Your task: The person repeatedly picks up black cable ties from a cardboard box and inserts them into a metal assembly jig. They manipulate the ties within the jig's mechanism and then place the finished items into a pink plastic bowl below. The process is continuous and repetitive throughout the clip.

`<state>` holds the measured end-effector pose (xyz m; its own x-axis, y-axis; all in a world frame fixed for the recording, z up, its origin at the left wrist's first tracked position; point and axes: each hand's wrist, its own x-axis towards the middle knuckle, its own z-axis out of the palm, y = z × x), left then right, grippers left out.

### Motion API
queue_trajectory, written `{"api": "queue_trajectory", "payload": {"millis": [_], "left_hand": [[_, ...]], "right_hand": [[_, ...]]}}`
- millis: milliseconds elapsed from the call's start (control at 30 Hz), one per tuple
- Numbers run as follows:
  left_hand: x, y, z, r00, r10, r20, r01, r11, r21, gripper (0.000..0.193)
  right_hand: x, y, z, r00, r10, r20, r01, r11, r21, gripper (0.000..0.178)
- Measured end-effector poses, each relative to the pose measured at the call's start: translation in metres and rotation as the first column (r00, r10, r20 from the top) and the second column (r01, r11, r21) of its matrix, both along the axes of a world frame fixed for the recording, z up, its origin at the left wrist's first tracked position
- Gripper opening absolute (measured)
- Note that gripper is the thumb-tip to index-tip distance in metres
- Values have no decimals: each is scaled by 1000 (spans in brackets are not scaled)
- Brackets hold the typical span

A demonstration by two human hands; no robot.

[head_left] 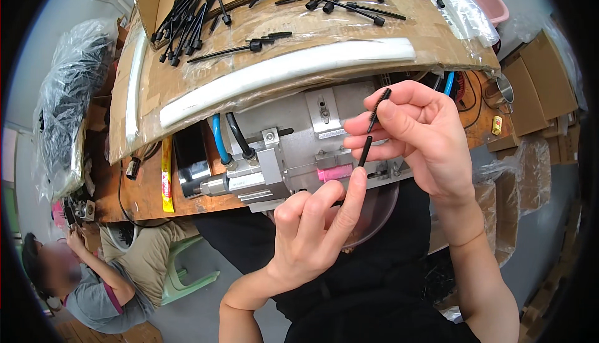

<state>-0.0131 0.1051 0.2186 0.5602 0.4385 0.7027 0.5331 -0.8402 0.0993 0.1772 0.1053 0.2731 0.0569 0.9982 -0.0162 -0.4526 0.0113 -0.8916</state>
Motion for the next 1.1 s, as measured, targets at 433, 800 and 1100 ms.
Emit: {"api": "queue_trajectory", "payload": {"millis": [433,800,1100], "left_hand": [[-15,-9,9,989,-139,55,146,976,-164,50],[-13,-17,5,992,-122,32,125,985,-119,61],[-16,-27,5,964,-234,126,264,899,-350,58]], "right_hand": [[2,-8,12,983,-15,181,18,1000,-14,16],[-4,-15,16,983,12,185,5,996,-90,14],[5,-22,13,958,205,200,-174,972,-160,14]]}}
